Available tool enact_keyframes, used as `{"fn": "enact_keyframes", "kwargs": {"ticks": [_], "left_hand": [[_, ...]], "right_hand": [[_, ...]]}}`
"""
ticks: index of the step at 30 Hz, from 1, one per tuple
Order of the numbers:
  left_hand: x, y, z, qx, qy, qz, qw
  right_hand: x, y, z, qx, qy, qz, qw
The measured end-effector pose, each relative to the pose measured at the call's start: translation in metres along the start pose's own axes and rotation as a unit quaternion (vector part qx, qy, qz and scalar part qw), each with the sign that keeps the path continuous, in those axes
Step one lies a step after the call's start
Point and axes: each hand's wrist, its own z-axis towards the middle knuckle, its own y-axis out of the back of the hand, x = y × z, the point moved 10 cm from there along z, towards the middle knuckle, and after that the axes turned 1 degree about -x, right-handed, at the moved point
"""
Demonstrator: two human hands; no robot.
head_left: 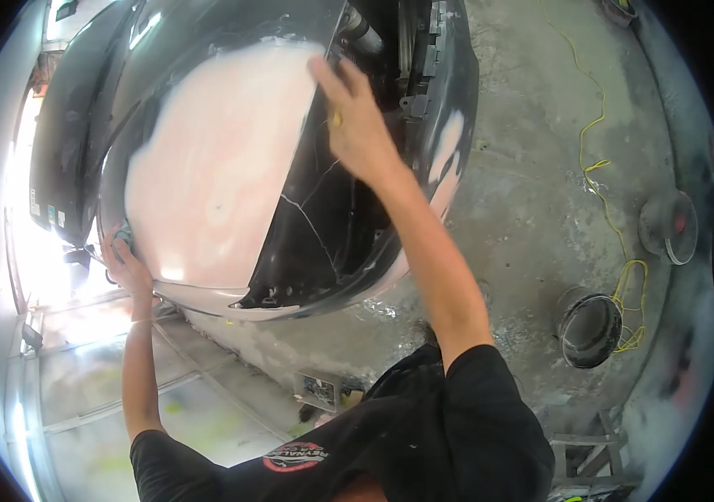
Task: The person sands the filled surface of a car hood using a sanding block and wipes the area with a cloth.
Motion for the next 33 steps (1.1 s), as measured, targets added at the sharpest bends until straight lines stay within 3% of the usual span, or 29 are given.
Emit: {"fn": "enact_keyframes", "kwargs": {"ticks": [4,7,10,12,15,18,19,20,21,23,26,27,28,31,33], "left_hand": [[-0.012,0.001,0.0,-0.001,-0.003,-0.006,1.0],[-0.007,0.0,0.0,-0.006,-0.002,-0.015,1.0],[-0.019,0.004,0.002,-0.02,-0.033,-0.015,0.999],[-0.024,0.008,0.001,-0.03,-0.066,-0.018,0.997],[-0.029,0.006,0.003,-0.044,-0.065,-0.047,0.996],[-0.031,0.012,-0.001,-0.042,-0.066,-0.044,0.996],[-0.034,0.011,0.002,-0.045,-0.073,-0.043,0.995],[-0.036,0.013,0.002,-0.05,-0.087,-0.035,0.994],[-0.036,0.014,0.002,-0.052,-0.089,-0.046,0.994],[-0.038,0.017,0.003,-0.063,-0.094,-0.063,0.992],[-0.035,0.018,0.003,-0.069,-0.085,-0.086,0.99],[-0.037,0.019,0.005,-0.077,-0.092,-0.09,0.989],[-0.039,0.02,0.005,-0.084,-0.097,-0.092,0.988],[-0.035,0.021,0.001,-0.078,-0.111,-0.094,0.986],[-0.029,0.02,0.009,-0.065,-0.118,-0.099,0.986]], "right_hand": [[0.036,-0.024,-0.063,0.047,-0.043,0.028,0.998],[0.063,-0.043,-0.106,0.139,-0.09,0.072,0.984],[0.077,0.007,-0.091,-0.058,-0.049,0.008,0.997],[0.103,0.015,-0.057,-0.097,0.026,-0.031,0.994],[0.115,-0.049,-0.016,0.001,0.04,-0.151,0.988],[0.142,-0.122,-0.078,0.137,0.07,-0.253,0.955],[0.151,-0.151,-0.122,0.234,0.12,-0.39,0.882],[0.17,-0.16,-0.166,0.232,0.177,-0.358,0.887],[0.172,-0.155,-0.172,0.286,0.119,-0.199,0.93],[0.165,-0.148,-0.132,0.303,0.183,-0.316,0.88],[0.11,-0.112,0.0,0.14,0.139,-0.32,0.927],[0.091,-0.103,0.037,0.12,0.121,-0.328,0.929],[0.077,-0.102,0.056,0.142,0.045,-0.365,0.919],[0.11,-0.136,-0.001,0.082,0.096,-0.354,0.927],[0.167,-0.18,-0.102,0.194,0.149,-0.351,0.904]]}}
